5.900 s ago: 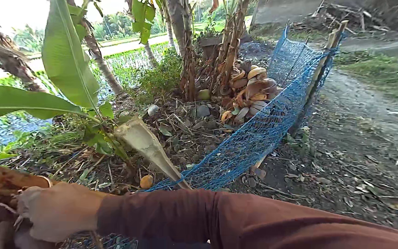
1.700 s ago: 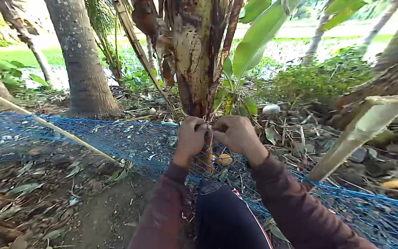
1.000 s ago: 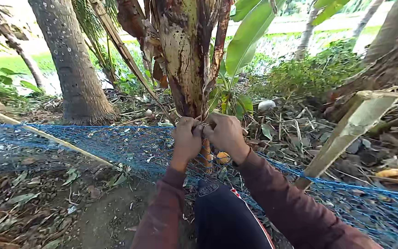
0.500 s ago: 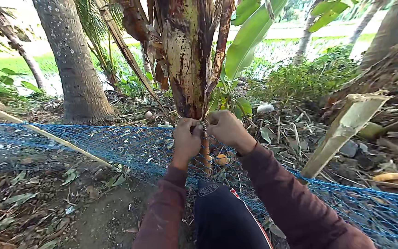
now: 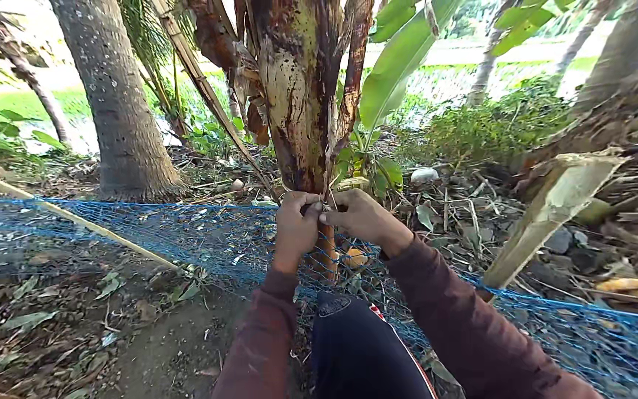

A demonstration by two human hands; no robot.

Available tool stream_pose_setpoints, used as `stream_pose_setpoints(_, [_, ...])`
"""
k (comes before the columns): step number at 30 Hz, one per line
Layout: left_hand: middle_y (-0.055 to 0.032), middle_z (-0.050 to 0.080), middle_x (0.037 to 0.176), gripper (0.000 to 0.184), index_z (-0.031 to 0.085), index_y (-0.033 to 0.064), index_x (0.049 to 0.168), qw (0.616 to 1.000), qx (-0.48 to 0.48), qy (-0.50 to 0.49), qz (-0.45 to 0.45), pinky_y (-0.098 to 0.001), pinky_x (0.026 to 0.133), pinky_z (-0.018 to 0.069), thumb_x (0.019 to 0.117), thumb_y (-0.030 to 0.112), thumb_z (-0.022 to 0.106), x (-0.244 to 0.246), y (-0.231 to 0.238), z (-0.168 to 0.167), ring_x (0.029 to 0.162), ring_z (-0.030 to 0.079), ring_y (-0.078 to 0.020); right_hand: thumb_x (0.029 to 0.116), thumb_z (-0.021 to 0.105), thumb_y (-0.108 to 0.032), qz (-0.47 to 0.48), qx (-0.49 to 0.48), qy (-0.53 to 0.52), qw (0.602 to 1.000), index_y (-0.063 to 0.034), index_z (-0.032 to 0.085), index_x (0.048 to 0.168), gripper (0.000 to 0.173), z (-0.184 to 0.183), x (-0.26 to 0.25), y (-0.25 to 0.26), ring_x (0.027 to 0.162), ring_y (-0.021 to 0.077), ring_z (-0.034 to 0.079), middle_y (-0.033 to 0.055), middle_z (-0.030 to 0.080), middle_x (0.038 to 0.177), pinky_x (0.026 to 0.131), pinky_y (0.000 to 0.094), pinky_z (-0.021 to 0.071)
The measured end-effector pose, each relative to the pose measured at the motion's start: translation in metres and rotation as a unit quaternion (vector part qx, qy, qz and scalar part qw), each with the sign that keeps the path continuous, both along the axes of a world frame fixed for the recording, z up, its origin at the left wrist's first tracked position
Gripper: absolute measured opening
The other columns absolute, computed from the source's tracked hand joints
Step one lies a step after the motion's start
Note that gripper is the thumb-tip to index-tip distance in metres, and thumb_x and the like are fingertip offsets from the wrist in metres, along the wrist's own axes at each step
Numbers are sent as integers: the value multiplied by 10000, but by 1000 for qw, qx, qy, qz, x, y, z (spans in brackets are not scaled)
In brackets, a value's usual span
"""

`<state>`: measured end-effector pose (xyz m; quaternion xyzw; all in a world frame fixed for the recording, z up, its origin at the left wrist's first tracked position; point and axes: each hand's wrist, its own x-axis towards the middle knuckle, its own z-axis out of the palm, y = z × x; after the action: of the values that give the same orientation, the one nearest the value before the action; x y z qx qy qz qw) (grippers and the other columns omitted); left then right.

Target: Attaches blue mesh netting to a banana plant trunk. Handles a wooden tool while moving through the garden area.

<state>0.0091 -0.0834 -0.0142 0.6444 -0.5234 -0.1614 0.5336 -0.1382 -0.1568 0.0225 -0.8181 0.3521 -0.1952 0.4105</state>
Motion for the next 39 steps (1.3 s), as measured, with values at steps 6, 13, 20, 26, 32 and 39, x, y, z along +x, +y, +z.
stream_pose_setpoints(6, [-94,658,1167,118,742,55,1060,1000,-15,15,-10,-383,896,554,1001,100,650,1,-1,-3,1044,647,-172,944,696,-144,-128,-197,38,971,-76,742,1053,136,3,-5,28,736,255,683,74,708,796,703,526,553])
stream_pose_setpoints(13, [-48,656,1127,179,759,104,1092,997,-57,41,-42,-354,836,541,941,161,681,1,2,-1,990,627,-137,920,640,-137,-125,-296,45,946,-54,715,843,136,-12,-1,51,763,322,686,121,682,773,689,547,534])
stream_pose_setpoints(20, [-134,654,1191,256,775,81,1018,997,23,-54,57,-625,970,432,1030,289,626,-20,-7,21,1147,596,-309,887,665,-89,-76,-419,133,895,-8,740,926,117,-36,4,51,899,420,694,206,706,870,814,617,498])
stream_pose_setpoints(26, [-113,683,1157,216,772,71,995,995,48,-14,90,-497,950,514,1005,266,680,-26,-10,33,1100,639,-251,895,670,-66,-27,-479,172,860,9,742,1026,168,-42,11,50,947,436,695,234,728,978,844,623,517])
stream_pose_setpoints(32, [-123,656,1117,216,750,69,883,991,43,21,122,-538,951,464,995,244,694,-32,-15,34,1093,599,-288,938,624,-116,0,-469,260,844,31,715,1054,208,-39,17,51,1007,417,671,236,715,1024,874,578,492])
stream_pose_setpoints(39, [-89,681,1210,218,762,136,1142,997,50,1,50,-458,956,528,973,269,728,-3,10,39,1120,646,-219,905,674,-156,-36,-463,135,875,-89,755,1010,149,-54,1,61,980,333,677,110,729,982,908,584,476])
